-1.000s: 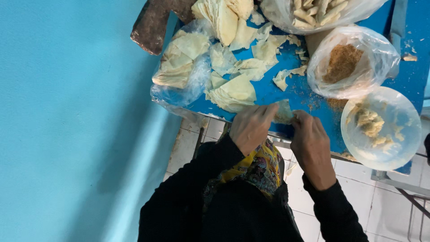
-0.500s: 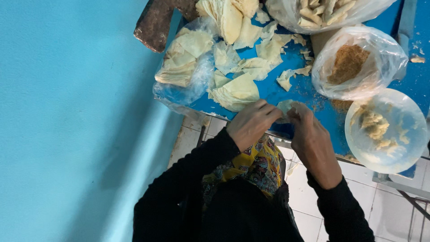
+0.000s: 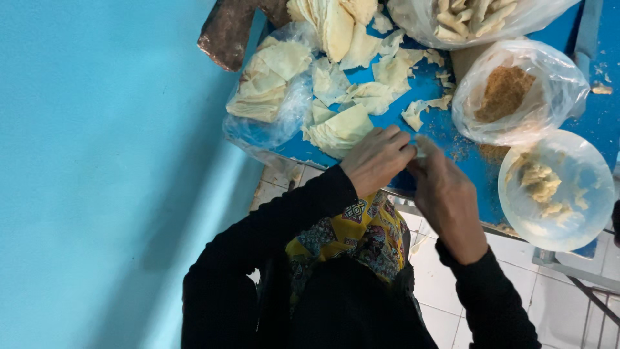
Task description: The person sits at a blue table and folds stuffed pastries by hand. They take triangular pastry wrappers, place filling from a plastic bowl onto each wrapper, fold and roll the wrapper around the filling, and place the finished rolls into a plastic bag with other completed rolls.
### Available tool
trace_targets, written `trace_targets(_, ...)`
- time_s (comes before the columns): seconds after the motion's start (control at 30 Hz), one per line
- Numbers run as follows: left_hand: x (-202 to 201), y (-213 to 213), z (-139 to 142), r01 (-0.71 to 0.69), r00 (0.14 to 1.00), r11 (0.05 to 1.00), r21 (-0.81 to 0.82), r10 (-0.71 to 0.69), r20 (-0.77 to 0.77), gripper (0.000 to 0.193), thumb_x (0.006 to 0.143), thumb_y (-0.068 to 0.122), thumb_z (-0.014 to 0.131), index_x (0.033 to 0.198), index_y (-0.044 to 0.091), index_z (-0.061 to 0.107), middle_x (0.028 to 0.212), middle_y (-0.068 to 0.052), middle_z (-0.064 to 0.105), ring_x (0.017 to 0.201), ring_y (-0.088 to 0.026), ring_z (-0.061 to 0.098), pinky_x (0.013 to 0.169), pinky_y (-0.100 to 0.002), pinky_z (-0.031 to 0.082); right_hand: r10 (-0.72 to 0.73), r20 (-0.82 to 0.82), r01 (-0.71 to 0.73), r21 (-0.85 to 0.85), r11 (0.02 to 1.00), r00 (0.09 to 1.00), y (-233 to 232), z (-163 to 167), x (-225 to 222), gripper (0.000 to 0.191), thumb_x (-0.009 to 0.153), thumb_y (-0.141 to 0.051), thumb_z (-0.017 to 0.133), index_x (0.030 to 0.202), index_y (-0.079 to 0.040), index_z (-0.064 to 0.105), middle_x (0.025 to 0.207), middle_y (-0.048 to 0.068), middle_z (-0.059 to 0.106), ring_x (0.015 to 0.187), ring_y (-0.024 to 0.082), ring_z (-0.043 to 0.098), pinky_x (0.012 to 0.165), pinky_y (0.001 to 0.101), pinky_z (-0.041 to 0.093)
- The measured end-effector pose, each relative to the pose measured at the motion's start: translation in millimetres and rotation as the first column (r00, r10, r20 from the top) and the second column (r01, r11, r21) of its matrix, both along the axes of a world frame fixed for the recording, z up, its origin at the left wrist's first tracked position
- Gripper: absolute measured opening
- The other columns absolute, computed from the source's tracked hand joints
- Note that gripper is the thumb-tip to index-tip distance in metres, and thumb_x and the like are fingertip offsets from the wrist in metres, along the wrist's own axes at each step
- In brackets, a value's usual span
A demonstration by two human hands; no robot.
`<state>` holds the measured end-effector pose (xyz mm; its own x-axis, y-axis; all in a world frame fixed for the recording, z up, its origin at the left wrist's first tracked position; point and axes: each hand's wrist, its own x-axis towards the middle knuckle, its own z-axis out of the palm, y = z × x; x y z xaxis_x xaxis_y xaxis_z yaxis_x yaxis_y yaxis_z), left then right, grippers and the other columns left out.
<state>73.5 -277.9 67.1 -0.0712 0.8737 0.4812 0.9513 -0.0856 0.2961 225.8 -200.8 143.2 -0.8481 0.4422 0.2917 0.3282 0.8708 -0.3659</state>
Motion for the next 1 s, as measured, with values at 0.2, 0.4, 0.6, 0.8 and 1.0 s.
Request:
trace_targets(0.2,10,-16,8,0.074,0.973,0.993,0.089,-0.052,-0.227,0.018,0.089,0.013,0.067,0.104,0.003,0.067,0.096,-0.006,0.062,0.097,-0.022,0.057,0.083,-0.032,0.052,-0.005,-0.072,-0.023,-0.38,0.925,0.997,17,7,-2,0.061,0.09,0.004,0.069,0.145,-0.008,0.044,0.104,0.02,0.074,0.096,0.034,0.076,0.077,0.0395,0.058)
trace_targets(0.4,5,-6,12,0.082,0.972,0.989,0.12,-0.053,-0.229,0.015,0.087,0.013,0.066,0.098,0.004,0.065,0.098,-0.005,0.061,0.102,-0.022,0.058,0.092,-0.033,0.054,-0.021,-0.095,0.019,-0.024,1.0,0.995,0,-9,12,0.051,0.096,0.003,0.07,0.142,-0.004,0.049,0.106,0.021,0.073,0.096,0.036,0.074,0.076,0.0418,0.058)
trace_targets(0.6,-7,30,9,0.09,0.996,0.996,0.0,-0.09,0.026,0.013,0.082,0.008,0.066,0.094,0.003,0.069,0.099,-0.011,0.065,0.1,-0.029,0.06,0.079,-0.042,0.05,-0.028,-0.107,0.031,0.022,0.999,0.994,15,-14,-2,0.049,0.095,0.004,0.072,0.139,-0.003,0.051,0.103,0.021,0.072,0.094,0.033,0.074,0.075,0.0406,0.059)
trace_targets(0.8,-26,55,8,0.239,0.952,0.889,-0.39,-0.135,0.275,0.007,0.087,0.006,0.066,0.09,0.01,0.07,0.093,-0.011,0.07,0.098,-0.032,0.068,0.084,-0.045,0.054,-0.014,-0.045,-0.012,-0.538,0.843,0.999,48,-3,-9,0.057,0.091,0.004,0.068,0.142,-0.004,0.043,0.094,0.017,0.072,0.088,0.03,0.074,0.078,0.0403,0.058)
trace_targets(1.0,-14,35,-1,0.184,0.982,0.98,-0.081,-0.179,0.068,0.014,0.09,0.006,0.064,0.103,0.001,0.067,0.095,-0.014,0.066,0.097,-0.032,0.065,0.074,-0.041,0.056,-0.008,-0.078,-0.001,-0.122,0.992,0.997,31,-17,2,0.05,0.095,0.005,0.068,0.14,0.0,0.047,0.105,0.021,0.072,0.098,0.037,0.073,0.077,0.0421,0.058)
